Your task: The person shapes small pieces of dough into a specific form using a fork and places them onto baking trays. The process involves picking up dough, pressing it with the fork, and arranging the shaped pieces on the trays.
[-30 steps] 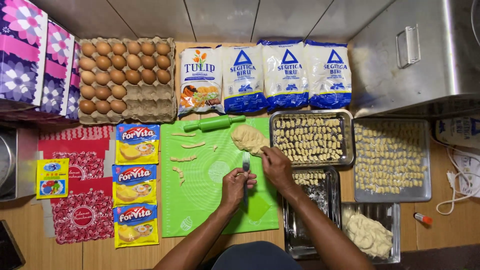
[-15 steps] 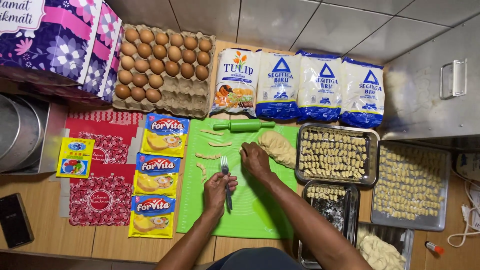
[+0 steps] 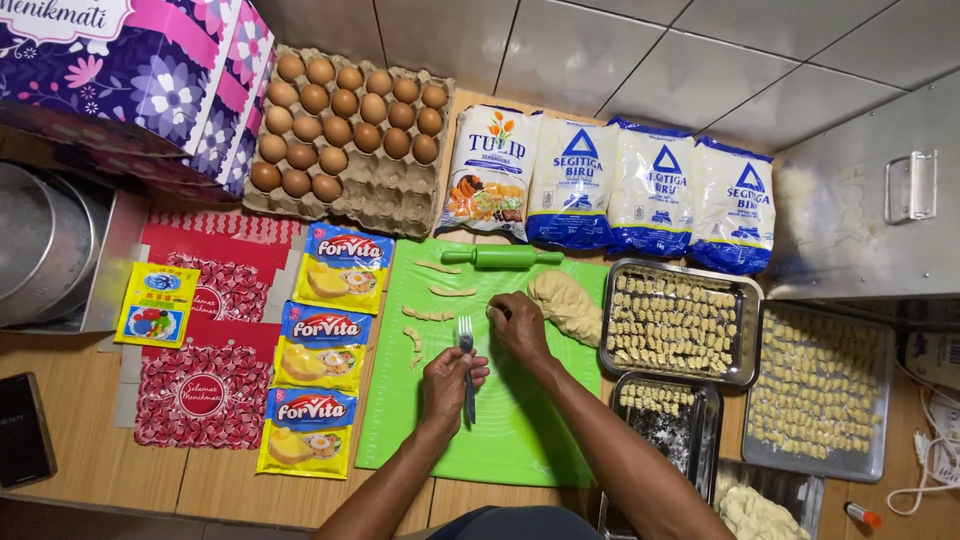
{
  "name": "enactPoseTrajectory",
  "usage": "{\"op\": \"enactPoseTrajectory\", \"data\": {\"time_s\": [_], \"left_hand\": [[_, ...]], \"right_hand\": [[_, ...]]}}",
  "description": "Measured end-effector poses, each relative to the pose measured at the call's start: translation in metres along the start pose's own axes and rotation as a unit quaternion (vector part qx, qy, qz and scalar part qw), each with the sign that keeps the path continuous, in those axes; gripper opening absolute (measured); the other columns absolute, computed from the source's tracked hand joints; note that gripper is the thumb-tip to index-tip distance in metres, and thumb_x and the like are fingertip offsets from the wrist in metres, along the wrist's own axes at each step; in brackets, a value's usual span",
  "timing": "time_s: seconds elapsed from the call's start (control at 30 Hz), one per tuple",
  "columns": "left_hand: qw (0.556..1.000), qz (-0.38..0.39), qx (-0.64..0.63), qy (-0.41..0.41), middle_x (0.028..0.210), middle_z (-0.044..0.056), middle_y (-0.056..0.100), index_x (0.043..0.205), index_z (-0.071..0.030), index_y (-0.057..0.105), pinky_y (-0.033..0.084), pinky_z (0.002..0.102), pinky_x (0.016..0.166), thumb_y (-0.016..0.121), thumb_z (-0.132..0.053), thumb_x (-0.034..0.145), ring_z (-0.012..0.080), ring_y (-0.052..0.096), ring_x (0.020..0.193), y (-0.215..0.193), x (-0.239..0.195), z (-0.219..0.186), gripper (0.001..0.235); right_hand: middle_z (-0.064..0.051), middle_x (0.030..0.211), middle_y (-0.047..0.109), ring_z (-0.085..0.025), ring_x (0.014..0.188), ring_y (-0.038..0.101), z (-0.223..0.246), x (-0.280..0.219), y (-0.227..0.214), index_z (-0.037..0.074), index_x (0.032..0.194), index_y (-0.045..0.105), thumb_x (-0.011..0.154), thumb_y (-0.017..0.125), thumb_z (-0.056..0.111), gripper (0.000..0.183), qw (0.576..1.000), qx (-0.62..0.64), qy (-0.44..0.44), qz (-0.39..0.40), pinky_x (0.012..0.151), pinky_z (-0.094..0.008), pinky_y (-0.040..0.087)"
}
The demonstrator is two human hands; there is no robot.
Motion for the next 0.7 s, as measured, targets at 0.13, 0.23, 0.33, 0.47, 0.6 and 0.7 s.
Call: {"op": "enactPoseTrajectory", "data": {"time_s": [0.13, 0.23, 0.33, 0.47, 0.6, 0.7], "left_hand": [[1.000, 0.013, -0.002, -0.006, 0.094, 0.020, 0.080, 0.109, -0.005, 0.066, 0.066, 0.028, 0.067, 0.058, -0.010, 0.100, 0.0209, 0.079, 0.076, 0.007, 0.003, 0.011, 0.013], [1.000, 0.028, -0.007, -0.005, 0.093, 0.020, 0.080, 0.108, -0.006, 0.066, 0.066, 0.028, 0.066, 0.060, -0.010, 0.099, 0.0214, 0.079, 0.076, 0.017, -0.006, 0.007, 0.012], [0.999, 0.040, 0.017, -0.002, 0.093, 0.019, 0.079, 0.108, -0.006, 0.066, 0.066, 0.028, 0.066, 0.058, -0.010, 0.099, 0.0204, 0.078, 0.075, 0.028, -0.012, 0.005, 0.012], [0.998, 0.056, 0.041, 0.010, 0.091, 0.017, 0.079, 0.109, -0.005, 0.067, 0.066, 0.027, 0.064, 0.059, -0.010, 0.098, 0.0194, 0.078, 0.073, 0.039, -0.020, 0.005, 0.013], [0.996, 0.073, 0.054, 0.025, 0.089, 0.017, 0.078, 0.109, -0.004, 0.068, 0.066, 0.028, 0.062, 0.060, -0.010, 0.097, 0.0195, 0.077, 0.071, 0.043, -0.014, 0.021, 0.015], [0.995, 0.076, 0.066, 0.021, 0.088, 0.018, 0.078, 0.110, -0.003, 0.069, 0.067, 0.028, 0.062, 0.060, -0.008, 0.097, 0.0199, 0.077, 0.070, 0.054, -0.032, 0.010, 0.017]], "right_hand": [[-0.008, 0.089, 0.068, -0.030, 0.091, 0.072, 0.009, -0.009, -0.029, 0.021, 0.101, 0.077, 0.088, 0.077, 0.019, 0.013, 0.997, 0.070, 0.021, -0.014, 0.081, -0.040, 0.059], [-0.009, 0.091, 0.071, -0.026, 0.092, 0.072, 0.029, -0.020, -0.059, 0.021, 0.101, 0.080, 0.088, 0.080, 0.020, 0.013, 0.991, 0.130, 0.043, 0.005, 0.084, -0.036, 0.059], [-0.013, 0.095, 0.072, -0.027, 0.096, 0.075, 0.041, -0.030, -0.076, 0.016, 0.100, 0.080, 0.088, 0.079, 0.014, 0.012, 0.984, 0.167, 0.052, 0.037, 0.084, -0.040, 0.061], [-0.011, 0.094, 0.076, -0.022, 0.096, 0.075, 0.053, -0.045, -0.089, 0.012, 0.102, 0.081, 0.089, 0.078, 0.012, 0.013, 0.975, 0.199, 0.076, 0.070, 0.080, -0.036, 0.062], [-0.012, 0.096, 0.077, -0.023, 0.096, 0.076, 0.057, -0.052, -0.098, 0.011, 0.103, 0.080, 0.091, 0.076, 0.012, 0.013, 0.975, 0.196, 0.075, 0.069, 0.076, -0.034, 0.063], [-0.009, 0.096, 0.076, -0.022, 0.091, 0.076, 0.048, -0.059, -0.099, 0.013, 0.101, 0.081, 0.090, 0.077, 0.012, 0.012, 0.979, 0.187, 0.077, 0.037, 0.072, -0.032, 0.064]]}}
Point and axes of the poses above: each hand's wrist, its own x-axis towards the middle knuckle, its own y-axis out of the palm, z = x × y, the point moved 4 cm from there along x, towards the middle knuckle
